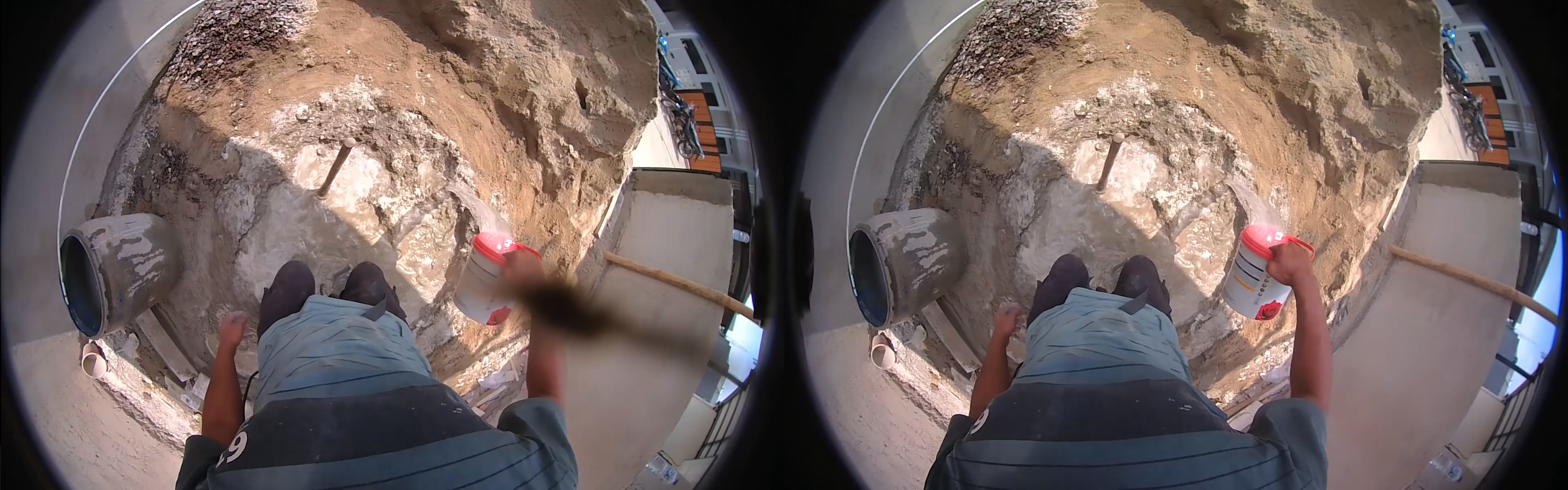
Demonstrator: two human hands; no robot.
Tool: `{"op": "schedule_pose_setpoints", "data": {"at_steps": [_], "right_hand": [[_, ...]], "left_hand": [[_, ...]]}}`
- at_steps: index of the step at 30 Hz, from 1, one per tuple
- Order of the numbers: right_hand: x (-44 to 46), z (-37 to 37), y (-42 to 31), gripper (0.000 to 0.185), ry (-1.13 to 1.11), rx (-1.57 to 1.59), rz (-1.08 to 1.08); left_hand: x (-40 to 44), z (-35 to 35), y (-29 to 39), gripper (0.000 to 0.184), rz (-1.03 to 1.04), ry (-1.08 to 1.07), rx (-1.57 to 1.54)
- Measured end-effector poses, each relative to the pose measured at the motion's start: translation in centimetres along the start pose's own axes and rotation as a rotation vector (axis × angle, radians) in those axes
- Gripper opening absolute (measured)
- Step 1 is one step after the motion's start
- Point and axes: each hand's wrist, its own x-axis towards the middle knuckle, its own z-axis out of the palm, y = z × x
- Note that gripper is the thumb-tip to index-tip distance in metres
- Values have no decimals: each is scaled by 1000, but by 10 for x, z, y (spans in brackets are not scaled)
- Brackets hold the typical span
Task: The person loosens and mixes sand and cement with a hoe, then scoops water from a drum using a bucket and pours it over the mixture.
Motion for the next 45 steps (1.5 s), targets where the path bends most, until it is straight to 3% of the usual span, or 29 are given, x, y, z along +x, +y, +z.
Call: {"op": "schedule_pose_setpoints", "data": {"at_steps": [11, 14, 17, 20, 26, 34, 45], "right_hand": [[73, -68, -9, 29, 42, -96, -145], [86, -80, -16, 18, 245, -122, -352], [106, -113, -43, 20, 27, -203, -248], [124, -138, -65, 24, -46, -276, -208], [159, -177, -109, 29, -76, -359, -282], [197, -209, -159, 30, 5, -507, -544], [214, -254, -253, 30, -71, -741, -681]], "left_hand": [[-9, 20, -5, 32, 31, 42, -59], [-11, 24, -15, 33, -12, 40, -96], [-15, 29, -16, 34, -34, 53, -120], [-22, 31, -21, 33, -66, 64, -118], [-27, 40, -39, 33, -77, 95, -246], [-33, 53, -54, 30, -75, 146, -399], [-22, 71, -84, 31, -30, 281, -384]]}}
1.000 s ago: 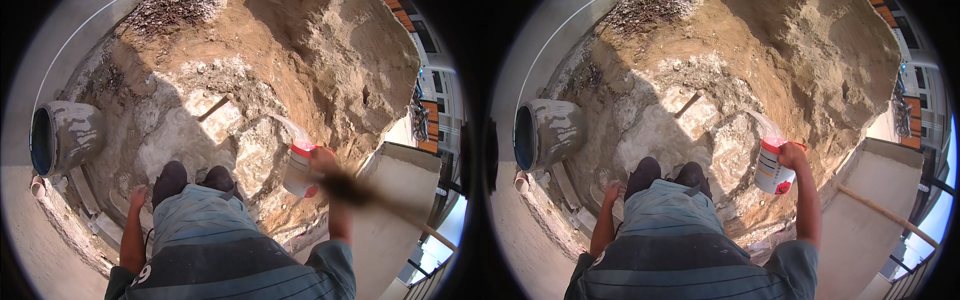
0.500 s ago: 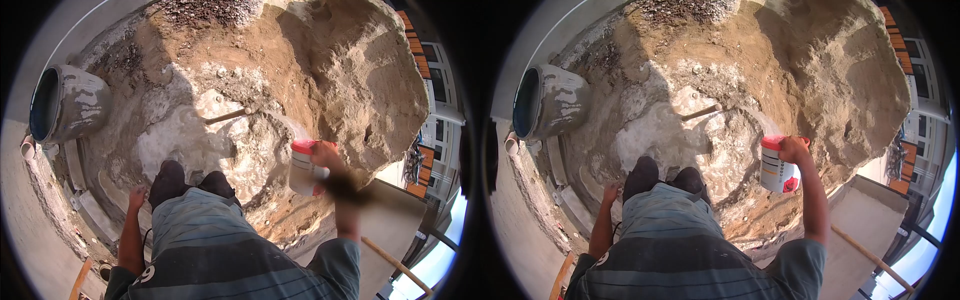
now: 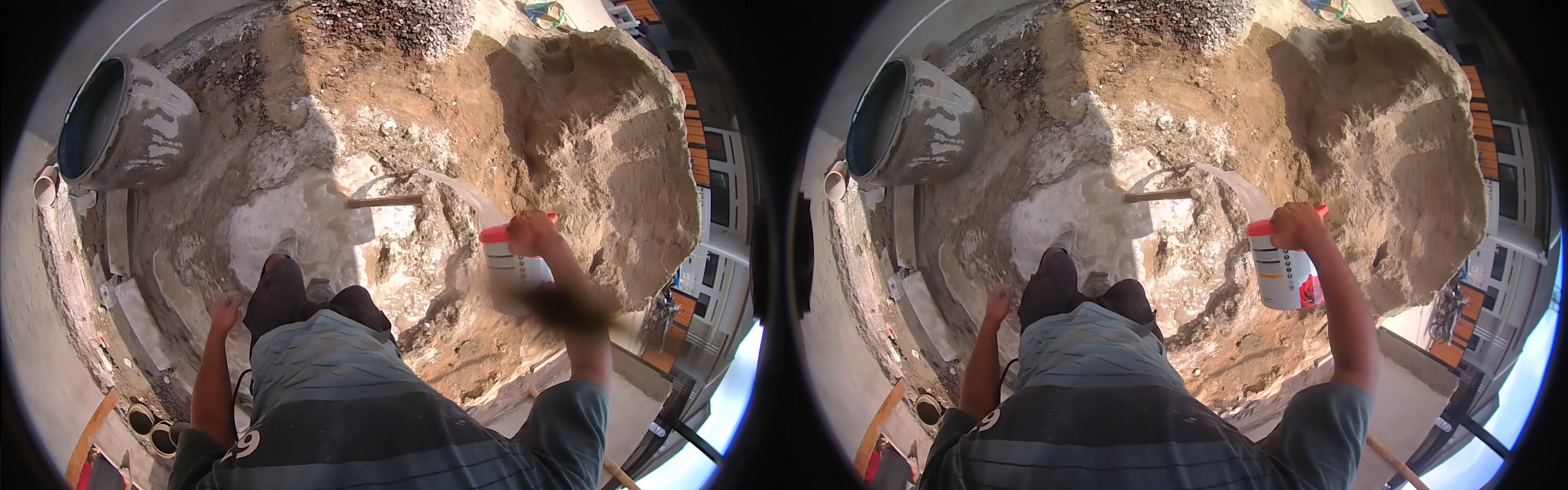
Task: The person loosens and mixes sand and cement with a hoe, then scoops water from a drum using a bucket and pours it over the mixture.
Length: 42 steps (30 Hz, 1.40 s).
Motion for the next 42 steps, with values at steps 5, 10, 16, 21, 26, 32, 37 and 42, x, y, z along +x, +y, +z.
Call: {"op": "schedule_pose_setpoints", "data": {"at_steps": [5, 10, 16, 21, 26, 32, 37, 42], "right_hand": [[6, -37, -15, 27, -51, -83, 25], [-17, -49, -21, 26, -17, -114, 18], [-53, 2, -25, 27, 16, -38, 82], [-78, 100, -47, 30, 78, 192, 263], [-118, 187, -108, 37, 237, 562, 537], [-131, 236, -174, 45, 575, 976, 702], [-94, 214, -180, 37, 815, 1216, 529], [-63, 107, -170, 33, 735, 1446, 358]], "left_hand": [[-14, 2, 4, 34, -80, -4, -70], [-25, 4, 0, 37, -102, -56, -4], [-40, -3, -3, 39, -103, -108, 37], [-43, -25, 9, 40, 45, -178, 211], [-30, -40, 44, 36, 146, -204, 245], [-12, -33, 115, 33, 198, -119, 210], [-3, -40, 107, 34, 354, -79, 175], [-25, -70, 65, 34, 245, 47, 136]]}}
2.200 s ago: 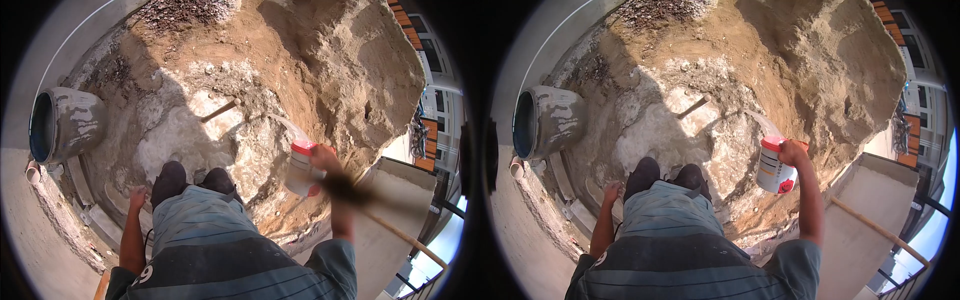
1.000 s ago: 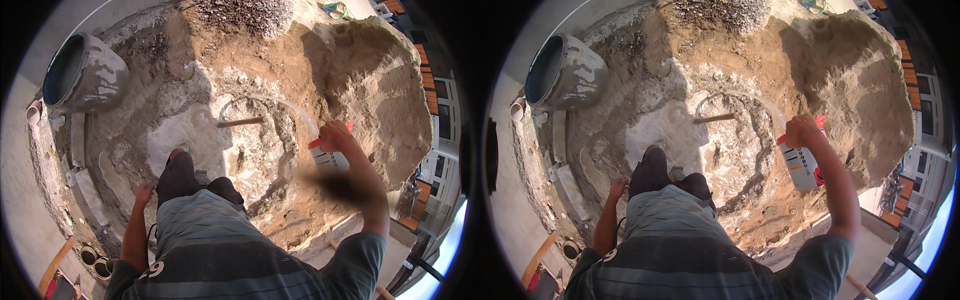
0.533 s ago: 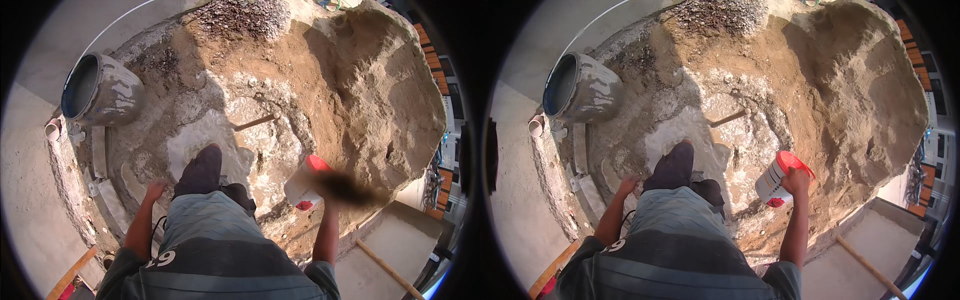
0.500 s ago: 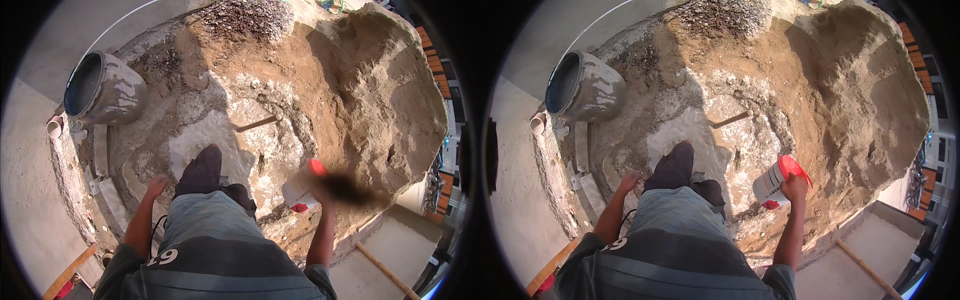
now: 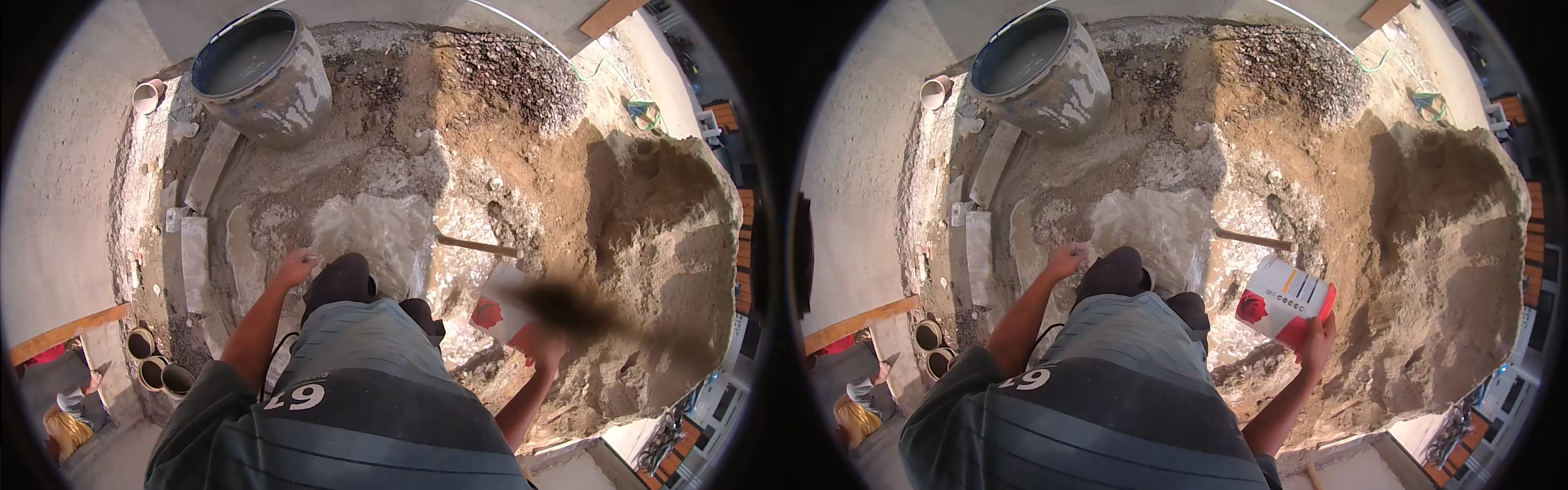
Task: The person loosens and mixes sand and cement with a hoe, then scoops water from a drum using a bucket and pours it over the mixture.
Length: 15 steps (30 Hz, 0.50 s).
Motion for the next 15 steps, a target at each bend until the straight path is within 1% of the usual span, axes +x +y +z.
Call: {"op": "schedule_pose_setpoints", "data": {"at_steps": [2, 3, 4, 5, 6, 7, 8, 10, 12, 14, 15], "right_hand": [[9, 15, -81, 38, -54, 284, 38], [9, 26, -122, 41, -98, 383, 13], [8, 39, -157, 44, -168, 460, -86], [14, 51, -174, 46, -294, 366, -91], [24, 73, -177, 45, -343, 227, -59], [39, 98, -174, 44, -386, 82, -27], [39, 122, -190, 43, -386, 60, -60], [39, 171, -221, 43, -383, 15, -127], [54, 218, -229, 41, -448, 155, -195], [62, 261, -251, 40, -535, 274, -272], [62, 278, -263, 40, -570, 306, -365]], "left_hand": [[-9, -2, -64, 33, -102, 46, -102], [-14, -2, -90, 32, -149, 74, -154], [-25, -6, -98, 32, -221, 92, -203], [-39, -13, -106, 32, -293, 106, -247], [-55, -20, -115, 32, -370, 108, -286], [-64, -21, -145, 32, -249, 105, -184], [-72, -15, -191, 32, -133, 97, -86], [-86, -9, -205, 32, -206, 169, -166], [-108, -29, -167, 32, -578, 316, -526], [-122, -17, -174, 33, -652, 460, -673], [-129, -6, -177, 34, -689, 524, -744]]}}
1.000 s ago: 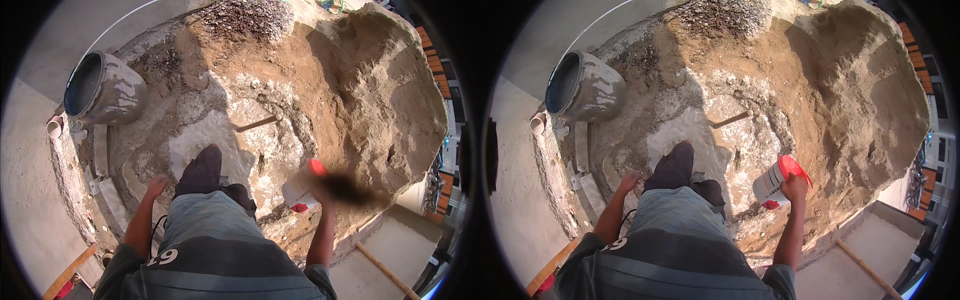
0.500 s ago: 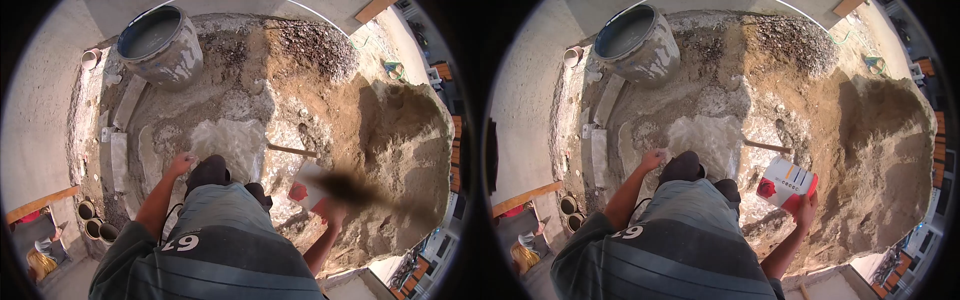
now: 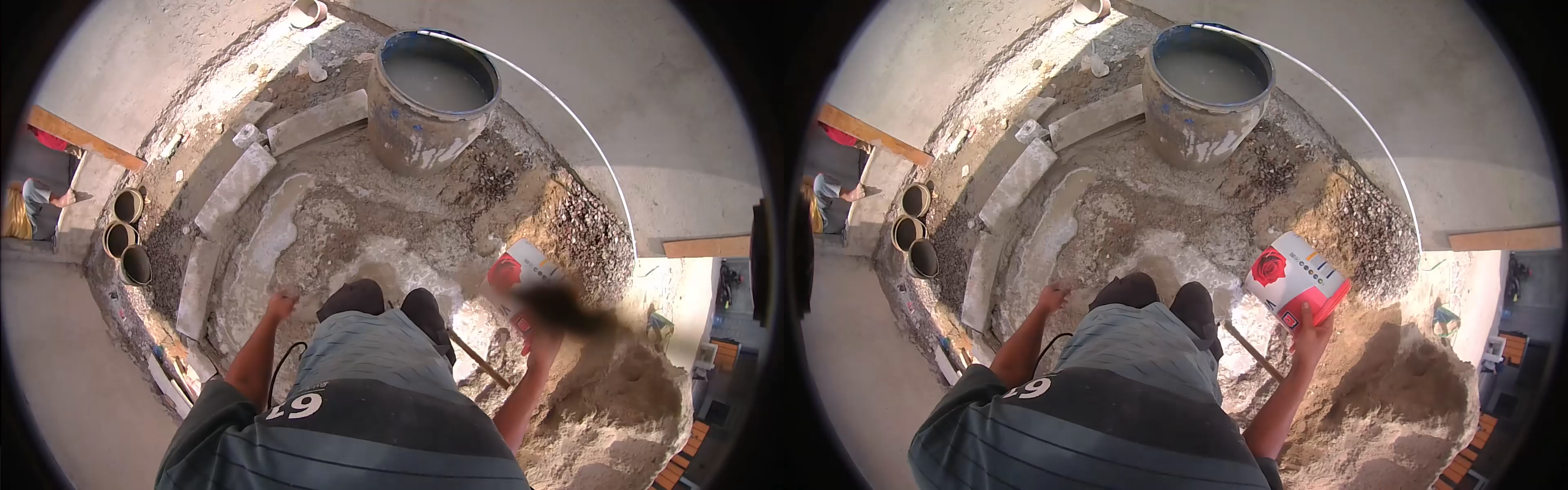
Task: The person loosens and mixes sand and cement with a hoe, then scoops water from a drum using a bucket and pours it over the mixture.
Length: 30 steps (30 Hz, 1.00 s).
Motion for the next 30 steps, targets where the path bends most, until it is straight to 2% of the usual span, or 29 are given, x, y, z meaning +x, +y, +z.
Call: {"op": "schedule_pose_setpoints", "data": {"at_steps": [3, 5, 8, 10, 12, 13, 15, 17, 19, 22, 26, 28, 30], "right_hand": [[58, 25, 6, 41, -52, -131, -223], [90, 42, 1, 43, -30, -210, -310], [116, 103, -91, 48, -37, -74, -268], [163, 121, -98, 50, -218, 119, -279], [194, 162, -130, 51, -326, 66, -343], [203, 196, -157, 51, -344, -82, -403], [257, 251, -156, 43, -495, -153, -581], [302, 312, -154, 36, -451, -604, -829], [338, 371, -146, 33, -462, -992, -932], [406, 441, -101, 29, -625, -1279, -1088], [450, 498, -46, 18, -775, -1549, -1154], [489, 528, 19, 19, -787, -1809, -1127], [509, 546, 62, 22, -898, -1958, -1082]], "left_hand": [[0, 7, -47, 34, -73, -14, 58], [-32, 18, -43, 32, -151, 25, -107], [-52, 36, -73, 35, -198, 42, -270], [-70, 51, -92, 32, -283, 60, -362], [-92, 67, -105, 31, -350, 140, -410], [-100, 74, -108, 32, -366, 183, -457], [-110, 90, -126, 33, -440, 190, -550], [-132, 109, -115, 34, -474, 229, -555], [-153, 127, -98, 35, -517, 246, -565], [-184, 150, -69, 35, -553, 277, -590], [-221, 172, -32, 31, -535, 392, -652], [-241, 185, -24, 27, -532, 417, -667], [-267, 202, -19, 25, -588, 459, -624]]}}
